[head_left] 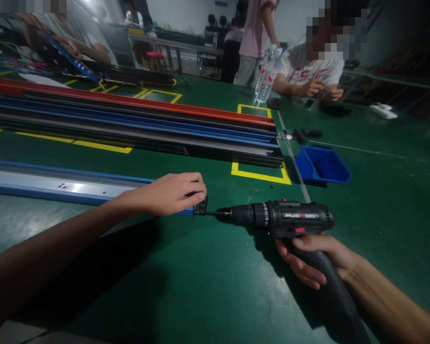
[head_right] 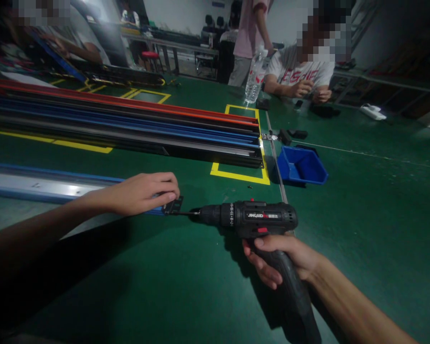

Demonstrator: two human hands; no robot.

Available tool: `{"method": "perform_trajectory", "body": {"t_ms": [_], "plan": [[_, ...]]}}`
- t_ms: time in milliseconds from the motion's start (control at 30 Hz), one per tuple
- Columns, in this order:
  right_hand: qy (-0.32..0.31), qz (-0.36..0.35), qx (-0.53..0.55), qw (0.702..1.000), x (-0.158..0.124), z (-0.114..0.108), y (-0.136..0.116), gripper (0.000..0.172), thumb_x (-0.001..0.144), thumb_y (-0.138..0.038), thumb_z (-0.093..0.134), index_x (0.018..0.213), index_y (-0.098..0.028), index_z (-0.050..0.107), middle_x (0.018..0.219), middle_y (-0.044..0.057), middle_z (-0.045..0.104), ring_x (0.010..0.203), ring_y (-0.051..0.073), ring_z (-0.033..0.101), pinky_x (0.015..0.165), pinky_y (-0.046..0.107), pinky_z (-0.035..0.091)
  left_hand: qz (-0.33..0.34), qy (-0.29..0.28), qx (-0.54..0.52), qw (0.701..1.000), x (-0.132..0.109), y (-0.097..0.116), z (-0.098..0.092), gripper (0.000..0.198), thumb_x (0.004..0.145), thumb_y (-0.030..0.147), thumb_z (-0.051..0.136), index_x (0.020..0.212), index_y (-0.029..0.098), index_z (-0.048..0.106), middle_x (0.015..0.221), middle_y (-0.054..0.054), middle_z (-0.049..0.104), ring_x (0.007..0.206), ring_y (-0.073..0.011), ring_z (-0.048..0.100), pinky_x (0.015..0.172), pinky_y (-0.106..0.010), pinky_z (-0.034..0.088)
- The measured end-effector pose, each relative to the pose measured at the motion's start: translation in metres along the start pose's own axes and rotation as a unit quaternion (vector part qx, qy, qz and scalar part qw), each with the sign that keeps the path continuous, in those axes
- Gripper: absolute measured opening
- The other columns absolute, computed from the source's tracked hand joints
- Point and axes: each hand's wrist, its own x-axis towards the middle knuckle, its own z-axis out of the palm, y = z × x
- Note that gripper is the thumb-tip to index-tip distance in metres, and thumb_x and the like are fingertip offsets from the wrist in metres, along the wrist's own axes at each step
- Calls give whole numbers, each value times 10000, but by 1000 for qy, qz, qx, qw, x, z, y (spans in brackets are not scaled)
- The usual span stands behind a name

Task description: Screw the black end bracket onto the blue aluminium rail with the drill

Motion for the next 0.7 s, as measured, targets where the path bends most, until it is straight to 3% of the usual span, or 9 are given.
{"method": "perform_trajectory", "body": {"t_ms": [700], "plan": [[6,-29,-29,999,4,-5,5,336,989,-393,699,1117,-98,795,820,51,698,397,35,465,455,163,535,4,10,6,1000,-1,2,-1,413,1134,452,392,1122,225,737,1167,-69,668,1044,-211,661,935,-339,489]]}}
